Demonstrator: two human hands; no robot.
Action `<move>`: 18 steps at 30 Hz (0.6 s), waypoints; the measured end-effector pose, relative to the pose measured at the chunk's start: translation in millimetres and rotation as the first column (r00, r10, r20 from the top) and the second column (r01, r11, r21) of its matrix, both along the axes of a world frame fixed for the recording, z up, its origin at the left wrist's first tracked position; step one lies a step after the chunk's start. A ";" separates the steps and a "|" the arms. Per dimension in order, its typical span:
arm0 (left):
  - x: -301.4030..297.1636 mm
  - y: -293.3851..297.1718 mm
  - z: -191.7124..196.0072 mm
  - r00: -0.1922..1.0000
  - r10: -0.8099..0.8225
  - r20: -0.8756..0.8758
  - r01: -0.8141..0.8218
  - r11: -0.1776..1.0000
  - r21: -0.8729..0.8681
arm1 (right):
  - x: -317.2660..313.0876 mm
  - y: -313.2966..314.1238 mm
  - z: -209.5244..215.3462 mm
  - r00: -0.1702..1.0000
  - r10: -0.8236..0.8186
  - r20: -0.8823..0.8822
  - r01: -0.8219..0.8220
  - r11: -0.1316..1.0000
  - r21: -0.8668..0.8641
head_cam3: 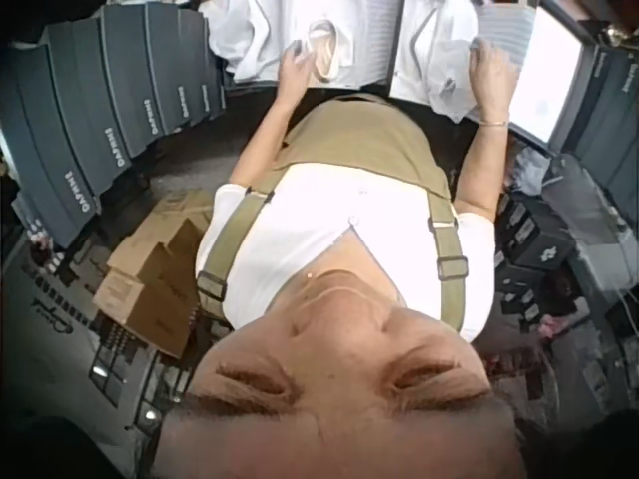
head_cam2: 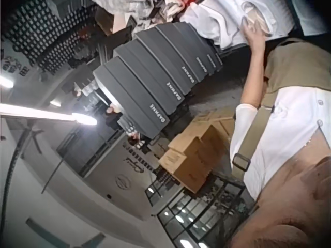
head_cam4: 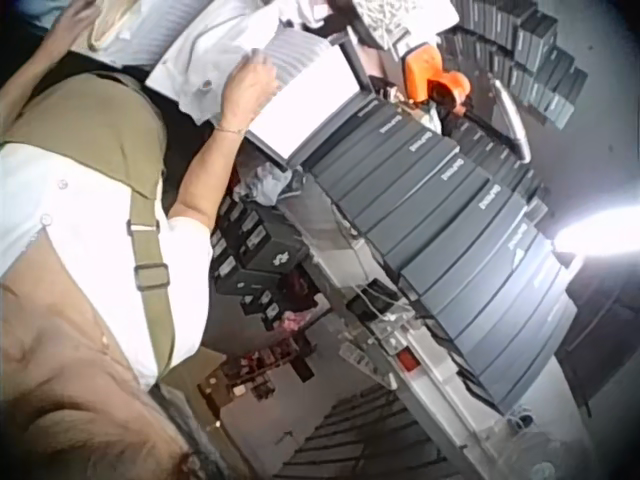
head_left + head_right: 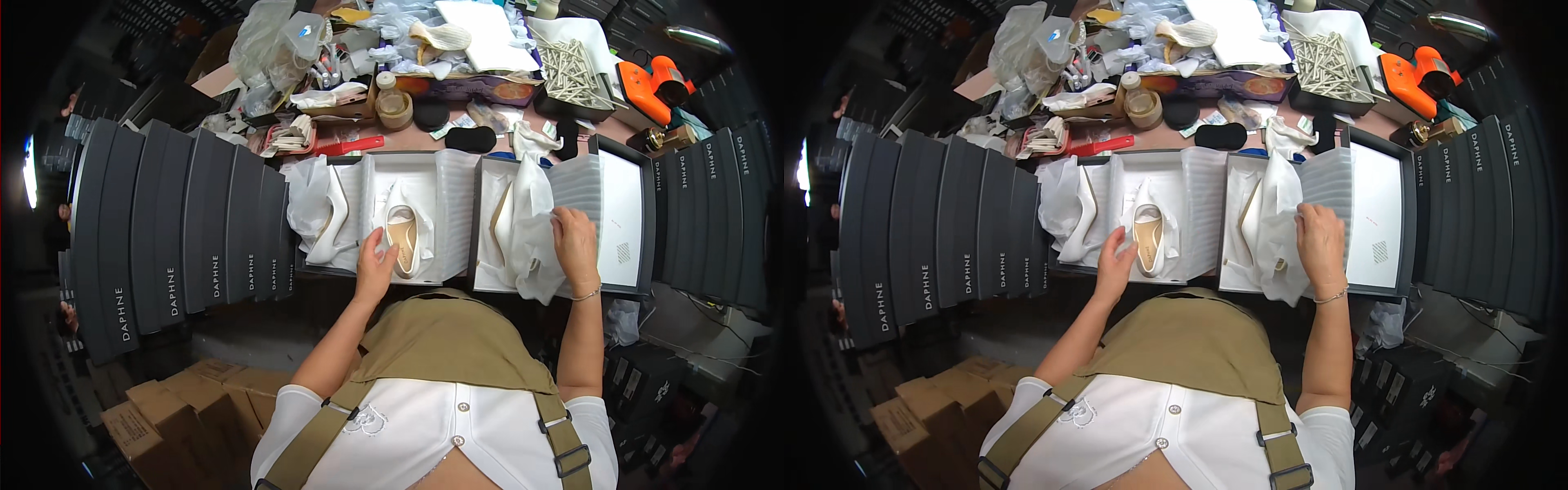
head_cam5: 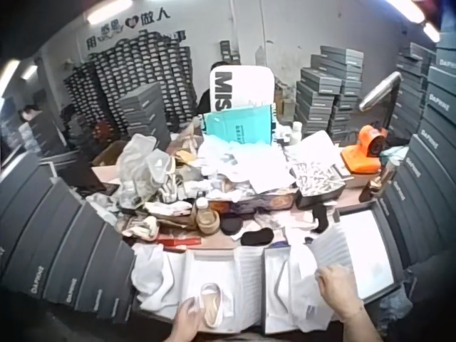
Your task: Inspect white high-heeled shoes, clean them with a cloth, and pack them into boxes with protective paper.
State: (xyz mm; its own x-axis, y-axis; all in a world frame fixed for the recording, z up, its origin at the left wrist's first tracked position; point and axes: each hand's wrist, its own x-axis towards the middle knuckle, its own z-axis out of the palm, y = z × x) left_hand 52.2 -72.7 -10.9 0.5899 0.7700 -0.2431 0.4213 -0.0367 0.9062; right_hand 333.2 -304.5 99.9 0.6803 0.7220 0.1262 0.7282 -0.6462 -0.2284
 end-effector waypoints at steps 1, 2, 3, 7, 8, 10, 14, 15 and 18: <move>-5.1 -2.0 -9.1 0.999 0.047 -0.003 -0.047 0.986 -0.158 | -9.4 8.1 4.3 1.000 0.023 0.011 -0.024 0.991 0.130; -7.7 -6.4 -18.2 0.996 0.094 -0.011 -0.093 0.946 -0.311 | -17.3 17.2 6.8 0.997 0.070 -0.013 -0.066 0.977 0.204; -9.1 -10.5 -23.0 0.990 0.139 -0.022 -0.134 0.879 -0.457 | -25.5 26.5 8.8 0.992 0.119 -0.032 -0.106 0.955 0.276; 6.1 -5.2 -14.6 0.991 0.129 -0.045 -0.127 0.746 -0.654 | -70.4 63.5 -2.1 0.803 0.386 -0.455 -0.189 0.888 0.419; 2.7 -3.0 -14.3 0.986 0.164 0.031 -0.099 0.723 -0.684 | -83.2 70.5 -8.9 0.750 0.398 -0.528 -0.221 0.903 0.367; -10.4 2.4 -11.2 0.957 0.236 0.171 -0.037 0.679 -0.733 | -109.0 83.4 -16.2 0.716 0.430 -0.551 -0.249 0.893 0.374; -35.3 11.5 23.6 0.862 0.384 0.332 0.138 0.452 -0.881 | -132.9 89.1 -37.6 0.596 0.419 -0.685 -0.121 0.890 0.439; -39.7 13.8 34.0 0.827 0.331 0.455 0.322 0.384 -0.865 | -135.5 88.3 -38.7 0.566 0.412 -0.714 -0.090 0.892 0.443; -46.1 7.3 39.6 0.679 0.491 0.545 0.606 0.043 -0.794 | -130.8 90.2 -34.9 0.377 0.421 -0.825 0.046 0.881 0.471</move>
State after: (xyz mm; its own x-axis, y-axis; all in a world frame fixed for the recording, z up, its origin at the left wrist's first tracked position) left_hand 6.1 -65.3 28.7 0.9681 0.1117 -0.2245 -0.1110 0.9937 0.0157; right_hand 202.3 -214.4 65.0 0.4065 0.8954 -0.1820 0.0332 -0.2135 -0.9764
